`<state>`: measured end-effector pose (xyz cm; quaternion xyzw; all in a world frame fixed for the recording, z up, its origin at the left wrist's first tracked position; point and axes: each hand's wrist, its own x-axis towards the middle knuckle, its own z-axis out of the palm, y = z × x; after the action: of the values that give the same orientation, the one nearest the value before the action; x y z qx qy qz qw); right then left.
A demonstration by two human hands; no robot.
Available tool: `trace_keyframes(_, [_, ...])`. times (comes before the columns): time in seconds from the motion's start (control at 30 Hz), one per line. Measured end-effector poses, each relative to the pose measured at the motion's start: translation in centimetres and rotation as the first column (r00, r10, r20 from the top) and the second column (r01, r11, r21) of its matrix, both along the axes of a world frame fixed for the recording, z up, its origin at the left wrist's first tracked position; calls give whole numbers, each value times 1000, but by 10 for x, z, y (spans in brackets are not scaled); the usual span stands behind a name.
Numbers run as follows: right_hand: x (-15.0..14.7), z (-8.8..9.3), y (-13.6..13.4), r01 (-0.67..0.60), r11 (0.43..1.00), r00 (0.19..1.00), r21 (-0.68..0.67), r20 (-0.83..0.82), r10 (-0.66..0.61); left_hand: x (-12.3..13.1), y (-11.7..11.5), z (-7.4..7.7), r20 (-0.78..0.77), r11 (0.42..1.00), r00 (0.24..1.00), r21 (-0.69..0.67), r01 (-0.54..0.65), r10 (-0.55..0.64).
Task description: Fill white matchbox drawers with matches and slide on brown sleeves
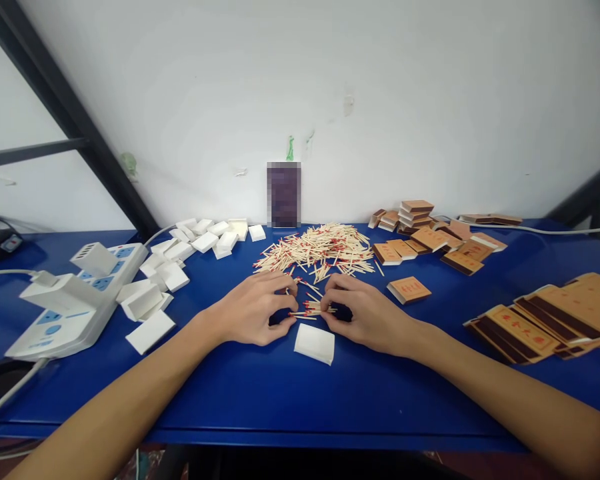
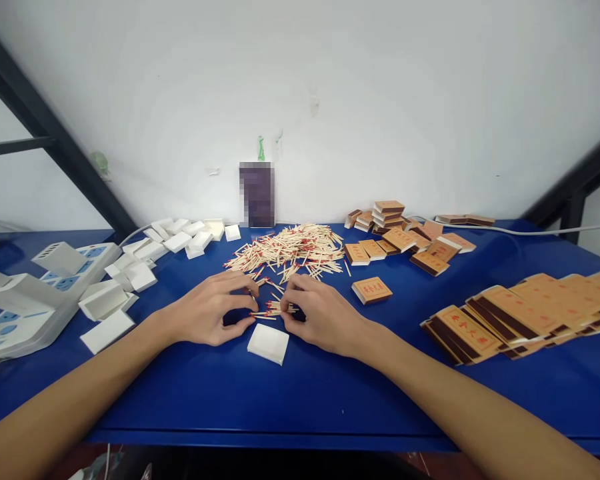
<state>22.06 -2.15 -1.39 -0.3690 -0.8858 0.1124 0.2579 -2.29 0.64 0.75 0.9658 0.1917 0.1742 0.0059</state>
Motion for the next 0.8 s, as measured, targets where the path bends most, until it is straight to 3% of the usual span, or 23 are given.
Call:
trace_keyframes(0.47, [-4, 3, -1, 51, 998, 993, -21, 105, -49, 7, 0, -8, 38, 997, 998, -69, -46, 49])
trace_keyframes(0.8, [-5, -1, -4, 73, 997, 995, -31, 66, -70, 11, 0, -10, 46, 992, 995, -96, -81, 86])
